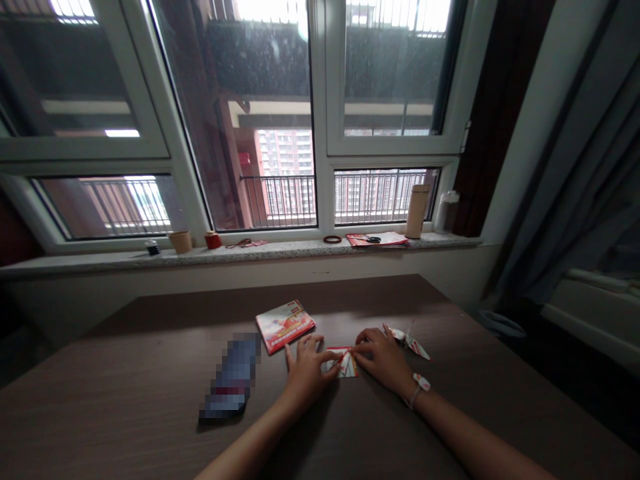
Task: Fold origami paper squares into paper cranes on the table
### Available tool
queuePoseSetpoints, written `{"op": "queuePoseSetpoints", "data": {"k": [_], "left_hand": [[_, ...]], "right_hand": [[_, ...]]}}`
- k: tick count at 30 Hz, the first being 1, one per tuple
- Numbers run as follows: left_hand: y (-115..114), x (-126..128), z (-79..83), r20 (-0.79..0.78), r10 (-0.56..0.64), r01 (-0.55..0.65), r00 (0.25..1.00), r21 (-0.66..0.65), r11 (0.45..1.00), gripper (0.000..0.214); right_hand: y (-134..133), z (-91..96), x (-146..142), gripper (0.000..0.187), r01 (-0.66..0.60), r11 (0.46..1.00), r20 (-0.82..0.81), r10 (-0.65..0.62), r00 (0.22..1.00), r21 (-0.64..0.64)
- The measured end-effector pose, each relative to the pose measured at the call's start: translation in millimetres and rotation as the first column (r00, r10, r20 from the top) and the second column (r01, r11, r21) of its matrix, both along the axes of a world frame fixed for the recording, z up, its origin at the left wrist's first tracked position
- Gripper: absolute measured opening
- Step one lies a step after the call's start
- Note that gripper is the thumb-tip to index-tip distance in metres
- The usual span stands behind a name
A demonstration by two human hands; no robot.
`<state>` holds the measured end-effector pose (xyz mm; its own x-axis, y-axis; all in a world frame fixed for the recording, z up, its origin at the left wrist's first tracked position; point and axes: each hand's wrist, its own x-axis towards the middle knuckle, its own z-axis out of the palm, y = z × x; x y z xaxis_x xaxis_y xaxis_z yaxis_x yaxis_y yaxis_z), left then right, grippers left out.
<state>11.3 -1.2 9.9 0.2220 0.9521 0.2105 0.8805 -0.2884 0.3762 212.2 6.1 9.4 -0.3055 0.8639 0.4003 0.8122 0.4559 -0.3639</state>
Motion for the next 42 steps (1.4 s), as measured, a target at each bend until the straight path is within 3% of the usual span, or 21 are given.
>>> {"op": "queuePoseSetpoints", "data": {"k": [6,12,25,42], "left_hand": [[1,0,-6.7,-0.010,0.003,-0.003,1.000,0.068,0.998,0.019],[0,1,-4.3,-0.011,0.012,-0.011,1.000,0.052,0.999,0.018],[-2,2,3.0,-0.040,0.022,-0.023,0.999,-0.015,1.000,0.022],[-3,2,2.9,-0.034,0.017,-0.018,0.999,-0.016,1.000,0.022]], "right_hand": [[-1,-0.9,1,0.017,-0.037,0.999,0.018,0.036,0.999,0.025],[-2,-0.8,1,0.024,-0.129,0.991,0.064,0.127,0.990,0.035],[1,-2.7,-2,0.020,0.055,0.998,0.062,-0.055,0.997,0.001],[0,-2.9,-3,0.021,0.097,0.995,0.009,-0.097,0.995,-0.020]]}}
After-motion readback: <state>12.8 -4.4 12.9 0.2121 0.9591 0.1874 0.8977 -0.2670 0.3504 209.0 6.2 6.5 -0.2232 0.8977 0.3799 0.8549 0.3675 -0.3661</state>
